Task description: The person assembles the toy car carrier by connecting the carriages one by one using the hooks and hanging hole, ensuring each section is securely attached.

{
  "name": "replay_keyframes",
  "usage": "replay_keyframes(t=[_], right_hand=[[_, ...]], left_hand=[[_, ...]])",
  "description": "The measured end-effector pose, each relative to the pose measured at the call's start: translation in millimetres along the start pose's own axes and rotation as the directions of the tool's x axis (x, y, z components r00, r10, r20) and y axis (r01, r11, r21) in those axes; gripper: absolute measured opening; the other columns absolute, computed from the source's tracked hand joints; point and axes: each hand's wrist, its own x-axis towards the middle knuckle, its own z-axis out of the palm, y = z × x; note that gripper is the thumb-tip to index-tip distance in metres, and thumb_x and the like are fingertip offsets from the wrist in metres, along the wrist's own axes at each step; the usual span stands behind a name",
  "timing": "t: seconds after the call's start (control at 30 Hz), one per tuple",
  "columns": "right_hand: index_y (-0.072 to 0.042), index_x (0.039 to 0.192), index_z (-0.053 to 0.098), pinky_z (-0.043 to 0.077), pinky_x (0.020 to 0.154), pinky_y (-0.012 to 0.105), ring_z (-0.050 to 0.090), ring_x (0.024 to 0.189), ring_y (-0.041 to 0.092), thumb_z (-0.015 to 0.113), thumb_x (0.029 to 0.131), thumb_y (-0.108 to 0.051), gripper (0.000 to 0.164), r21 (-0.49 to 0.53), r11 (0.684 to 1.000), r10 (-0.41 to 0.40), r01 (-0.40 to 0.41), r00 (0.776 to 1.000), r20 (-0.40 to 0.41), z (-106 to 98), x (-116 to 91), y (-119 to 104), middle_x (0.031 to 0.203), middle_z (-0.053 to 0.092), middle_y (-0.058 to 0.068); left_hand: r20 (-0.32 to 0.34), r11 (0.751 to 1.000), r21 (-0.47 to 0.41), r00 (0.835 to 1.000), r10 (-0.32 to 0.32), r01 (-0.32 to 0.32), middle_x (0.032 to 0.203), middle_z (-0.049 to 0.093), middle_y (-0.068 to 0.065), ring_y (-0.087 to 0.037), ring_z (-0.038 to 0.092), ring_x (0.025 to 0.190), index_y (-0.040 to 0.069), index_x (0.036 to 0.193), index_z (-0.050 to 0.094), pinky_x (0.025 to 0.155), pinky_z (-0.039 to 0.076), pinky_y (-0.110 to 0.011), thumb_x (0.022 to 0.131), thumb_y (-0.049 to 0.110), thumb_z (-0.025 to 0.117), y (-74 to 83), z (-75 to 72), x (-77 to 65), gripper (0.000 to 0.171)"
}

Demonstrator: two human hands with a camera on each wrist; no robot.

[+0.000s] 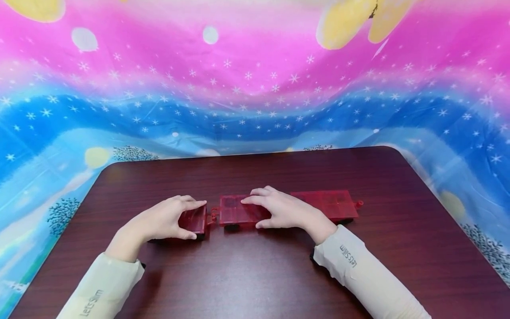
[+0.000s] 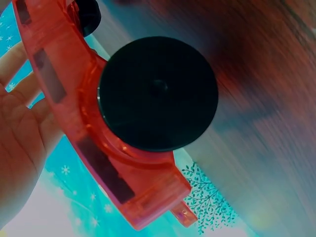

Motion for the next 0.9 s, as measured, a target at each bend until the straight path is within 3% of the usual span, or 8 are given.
replay_keyframes(t=[0.9], right_hand=[[-0.03,0.144,0.052,0.052,0.101,0.039,0.043,0.135,0.022,0.079,0.084,-0.033,0.066,-0.06,0.998,-0.002,0.003,1.0,0.016,0.5,-0.3,0.5,0.152,0.045,0.005]], left_hand=[[-0.009,1.0,-0.003,1.0,0.005,-0.005,0.132,0.059,-0.012,-0.029,0.057,0.115,0.015,0.146,0.052,0.093,0.055,-0.048,0.073,0.044,0.086,-1.1,2.6,8.1,0.086]])
